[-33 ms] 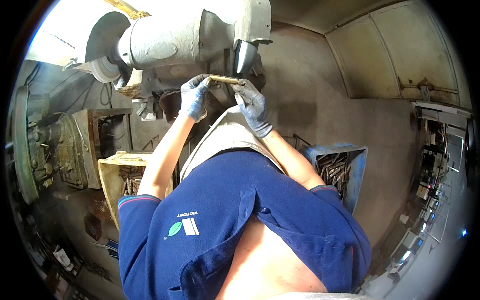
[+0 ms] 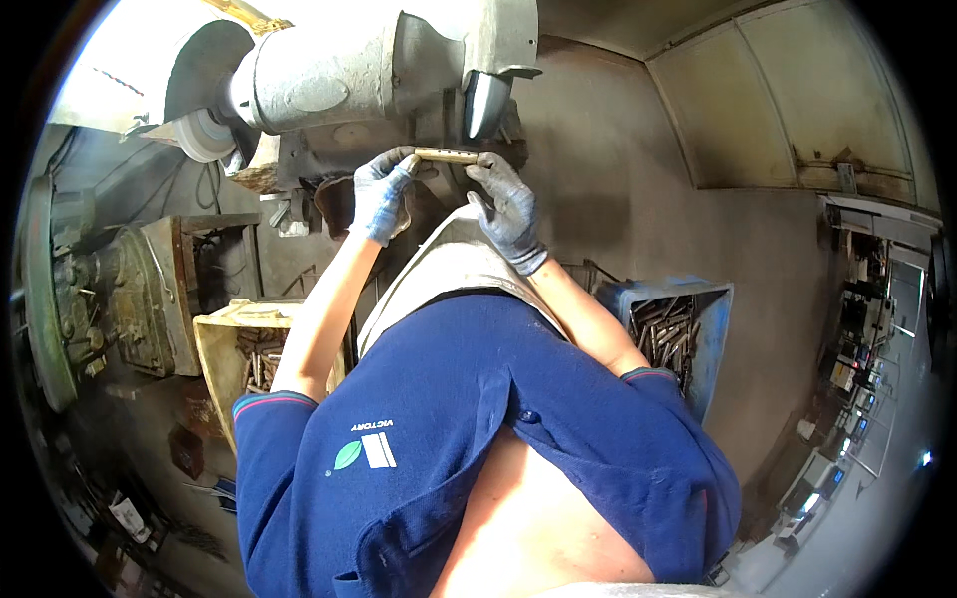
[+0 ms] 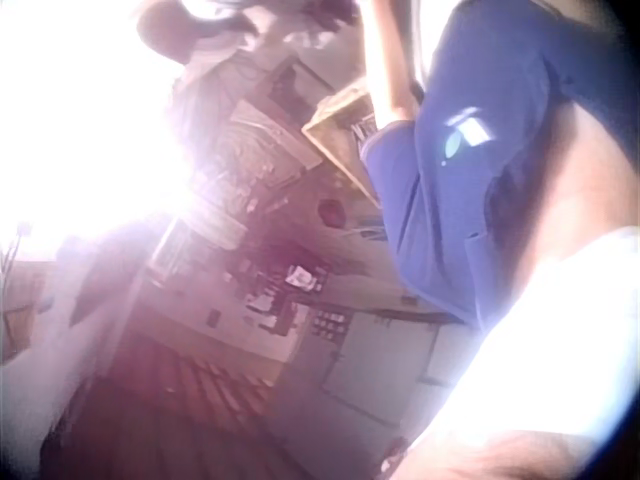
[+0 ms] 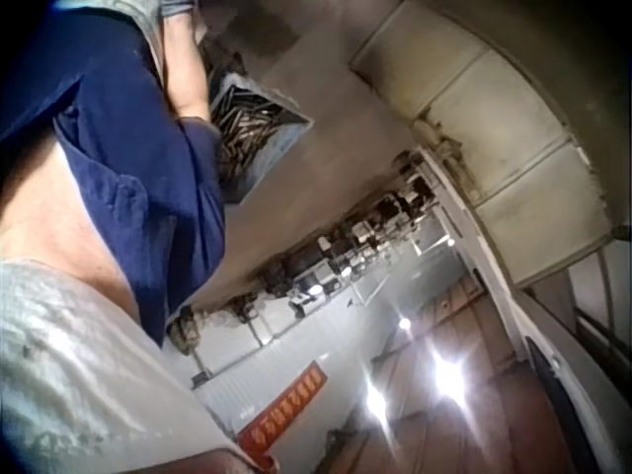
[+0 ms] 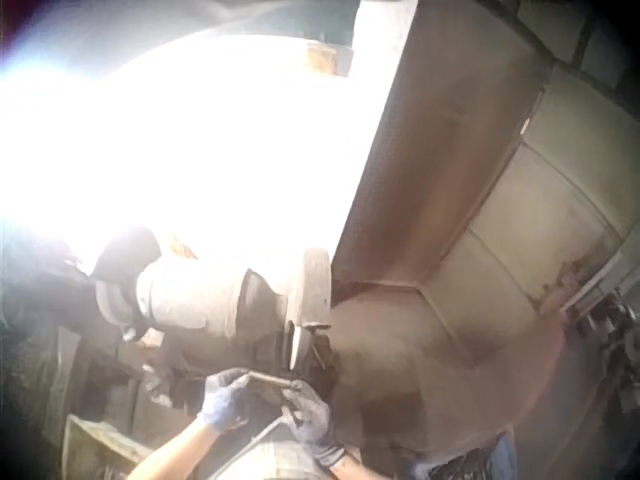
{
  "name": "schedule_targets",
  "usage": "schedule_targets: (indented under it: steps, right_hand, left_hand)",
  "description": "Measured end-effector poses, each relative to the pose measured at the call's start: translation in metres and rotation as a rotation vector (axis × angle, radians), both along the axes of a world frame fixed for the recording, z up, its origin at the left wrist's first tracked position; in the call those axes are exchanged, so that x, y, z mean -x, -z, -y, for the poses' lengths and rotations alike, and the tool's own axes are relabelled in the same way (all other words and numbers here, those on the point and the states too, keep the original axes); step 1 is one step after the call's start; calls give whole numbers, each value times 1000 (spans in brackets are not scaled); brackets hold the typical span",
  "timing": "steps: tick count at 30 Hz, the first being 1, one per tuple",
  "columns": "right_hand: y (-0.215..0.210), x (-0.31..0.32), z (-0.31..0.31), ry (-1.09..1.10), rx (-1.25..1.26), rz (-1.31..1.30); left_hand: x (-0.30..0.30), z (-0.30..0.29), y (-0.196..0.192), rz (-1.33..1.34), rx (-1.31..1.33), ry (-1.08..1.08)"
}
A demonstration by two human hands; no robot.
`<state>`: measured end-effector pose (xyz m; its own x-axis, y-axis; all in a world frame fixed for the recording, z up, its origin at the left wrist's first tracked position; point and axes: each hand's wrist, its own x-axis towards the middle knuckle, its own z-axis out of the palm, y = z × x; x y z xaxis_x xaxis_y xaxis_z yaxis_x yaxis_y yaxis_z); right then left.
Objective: The person picks up metal tubes from a bin, holds them against a grinding wheel to smooth the edges, and places them into another container.
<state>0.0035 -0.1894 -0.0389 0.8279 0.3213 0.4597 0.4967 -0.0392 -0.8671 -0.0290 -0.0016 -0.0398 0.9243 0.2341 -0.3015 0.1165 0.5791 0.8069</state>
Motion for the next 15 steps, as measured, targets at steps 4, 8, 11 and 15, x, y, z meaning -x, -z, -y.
schedule_targets:
  steps: [4, 8, 11, 15]
  right_hand:
    - [-39, 6, 15, -8, 124, 218]
    - [-48, 9, 24, 23, 186, 343]
    - [-54, 12, 27, 23, 186, 341]
    - [-61, 22, 28, 13, 144, 222]
  left_hand:
    - [17, 6, -34, 109, -165, 44]
    - [24, 8, -46, 140, -176, 74]
    - [28, 8, -53, 101, -229, 93]
    - [31, 10, -54, 111, -259, 93]
